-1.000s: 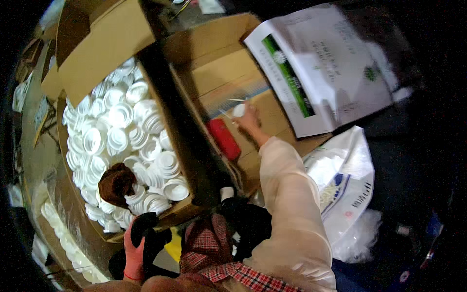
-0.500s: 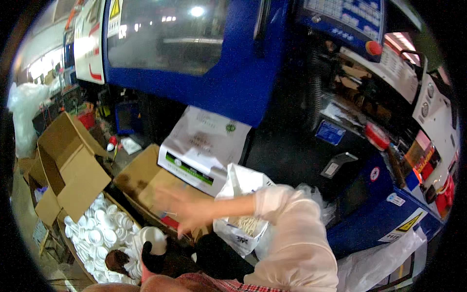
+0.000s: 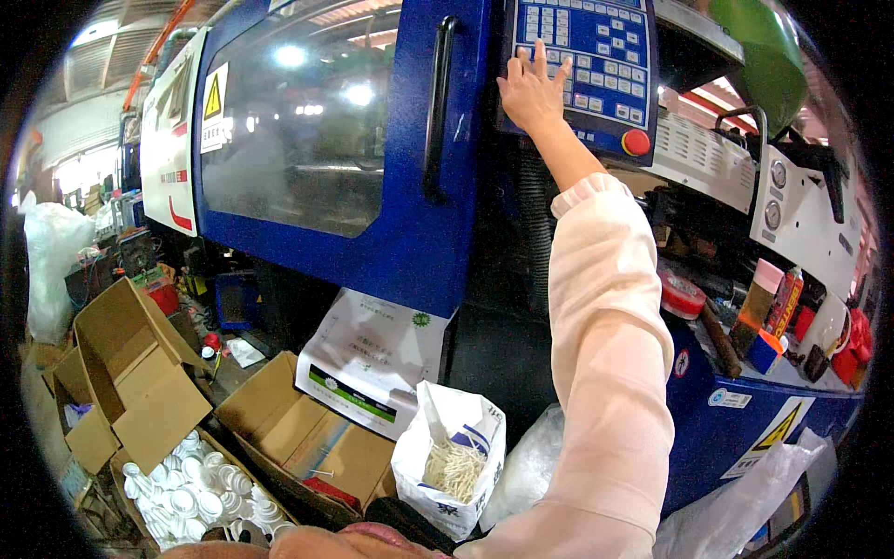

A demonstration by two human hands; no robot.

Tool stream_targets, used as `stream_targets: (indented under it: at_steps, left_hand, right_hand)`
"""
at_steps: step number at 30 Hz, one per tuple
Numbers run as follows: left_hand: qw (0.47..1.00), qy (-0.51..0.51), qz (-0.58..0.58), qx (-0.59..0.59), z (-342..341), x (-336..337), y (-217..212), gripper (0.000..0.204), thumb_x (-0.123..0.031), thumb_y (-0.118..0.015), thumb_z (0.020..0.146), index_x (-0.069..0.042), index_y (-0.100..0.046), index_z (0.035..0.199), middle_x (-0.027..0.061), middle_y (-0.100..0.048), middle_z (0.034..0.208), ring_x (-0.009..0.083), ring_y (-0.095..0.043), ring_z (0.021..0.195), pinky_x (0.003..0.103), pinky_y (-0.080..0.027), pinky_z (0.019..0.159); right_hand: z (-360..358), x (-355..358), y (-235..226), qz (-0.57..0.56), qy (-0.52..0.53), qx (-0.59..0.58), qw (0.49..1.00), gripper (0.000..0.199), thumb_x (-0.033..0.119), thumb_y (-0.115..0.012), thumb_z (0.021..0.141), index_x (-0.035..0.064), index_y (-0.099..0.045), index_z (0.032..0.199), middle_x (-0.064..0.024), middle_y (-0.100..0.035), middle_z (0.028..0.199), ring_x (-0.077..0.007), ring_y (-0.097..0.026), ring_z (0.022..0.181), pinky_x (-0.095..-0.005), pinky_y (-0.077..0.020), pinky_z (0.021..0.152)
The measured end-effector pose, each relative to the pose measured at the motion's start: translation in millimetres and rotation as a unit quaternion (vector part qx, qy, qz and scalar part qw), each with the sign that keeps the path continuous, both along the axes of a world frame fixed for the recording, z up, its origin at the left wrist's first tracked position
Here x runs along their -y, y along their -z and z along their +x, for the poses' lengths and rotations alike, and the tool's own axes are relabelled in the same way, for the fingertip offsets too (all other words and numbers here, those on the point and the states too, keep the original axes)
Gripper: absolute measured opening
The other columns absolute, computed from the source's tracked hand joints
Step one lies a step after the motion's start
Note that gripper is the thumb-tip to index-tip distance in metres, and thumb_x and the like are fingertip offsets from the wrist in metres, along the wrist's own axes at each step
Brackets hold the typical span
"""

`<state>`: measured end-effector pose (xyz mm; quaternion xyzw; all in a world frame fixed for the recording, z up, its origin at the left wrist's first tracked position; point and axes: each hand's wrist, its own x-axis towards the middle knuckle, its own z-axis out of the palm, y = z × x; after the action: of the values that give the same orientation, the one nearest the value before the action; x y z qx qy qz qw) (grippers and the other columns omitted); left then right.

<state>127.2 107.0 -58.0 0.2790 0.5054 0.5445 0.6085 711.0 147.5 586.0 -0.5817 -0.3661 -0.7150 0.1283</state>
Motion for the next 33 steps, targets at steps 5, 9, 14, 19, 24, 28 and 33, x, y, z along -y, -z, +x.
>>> stream_targets:
  at_steps: [5,9,14,19,24,28,33]
  left_hand:
    - [1.000,0.007,0.005,-0.004,-1,-8,-2,0.067,-0.019,-0.066,0.085,-0.004,-0.034,0.143,0.0135,-0.054,0.128,0.0281,-0.056,0.114,0.042,-0.046,0.097]
    - [1.000,0.015,0.010,-0.002,-2,-16,-1,0.067,-0.018,-0.066,0.085,-0.004,-0.034,0.143,0.0133,-0.055,0.127,0.0278,-0.056,0.114,0.042,-0.046,0.097]
    - [1.000,0.014,0.014,-0.004,-12,-14,-3,0.067,-0.017,-0.066,0.085,-0.004,-0.034,0.143,0.0132,-0.055,0.127,0.0275,-0.056,0.113,0.041,-0.046,0.097]
    - [1.000,0.023,0.013,-0.008,-9,-20,-6,0.067,-0.017,-0.066,0.085,-0.003,-0.034,0.143,0.0130,-0.056,0.126,0.0271,-0.057,0.113,0.041,-0.046,0.096]
    - [0.999,0.026,0.010,-0.019,-5,-25,-13,0.067,-0.016,-0.066,0.085,-0.003,-0.034,0.143,0.0129,-0.056,0.125,0.0268,-0.057,0.112,0.040,-0.046,0.096]
    - [0.999,0.036,0.008,-0.025,0,-33,-17,0.067,-0.015,-0.066,0.085,-0.003,-0.034,0.143,0.0127,-0.057,0.125,0.0265,-0.057,0.112,0.040,-0.047,0.096]
    - [0.999,0.031,0.005,-0.034,-1,-33,-23,0.067,-0.015,-0.066,0.086,-0.003,-0.034,0.143,0.0126,-0.057,0.124,0.0262,-0.058,0.111,0.039,-0.047,0.095]
  right_hand:
    - [4,-5,-11,0.024,-0.007,-0.015,1.000,0.047,0.037,-0.042,0.099,0.0030,-0.047,0.130,-0.0108,-0.051,0.138,-0.0318,-0.023,0.143,-0.0709,-0.0157,0.105]
    - [1,5,-14,-0.002,-0.012,-0.055,0.998,0.047,0.036,-0.043,0.098,0.0033,-0.046,0.131,-0.0113,-0.055,0.133,-0.0303,-0.020,0.143,-0.0703,-0.0115,0.106]
    - [13,51,24,0.081,-0.115,0.080,0.987,0.037,0.027,-0.058,0.090,0.0038,-0.054,0.119,-0.0087,-0.056,0.128,-0.0307,-0.036,0.132,-0.0620,-0.0259,0.102]
    - [93,122,23,0.302,-0.242,-0.106,0.916,0.032,0.017,-0.064,0.084,0.0044,-0.056,0.112,-0.0117,-0.055,0.126,-0.0311,-0.043,0.123,-0.0444,-0.0326,0.103]
    - [125,155,-13,0.270,-0.531,-0.288,0.750,0.045,0.022,-0.062,0.088,-0.0049,-0.053,0.122,-0.0167,-0.058,0.124,-0.0273,-0.054,0.113,-0.0374,-0.0393,0.098]
    - [155,150,-21,0.167,-0.642,-0.366,0.653,0.032,0.019,-0.060,0.090,-0.0057,-0.062,0.111,-0.0118,-0.066,0.106,-0.0204,-0.061,0.105,-0.0310,-0.0443,0.092]
    - [151,148,-18,0.144,-0.673,-0.408,0.600,0.035,0.013,-0.067,0.085,-0.0061,-0.063,0.114,-0.0114,-0.068,0.105,-0.0175,-0.064,0.089,-0.0293,-0.0490,0.077]
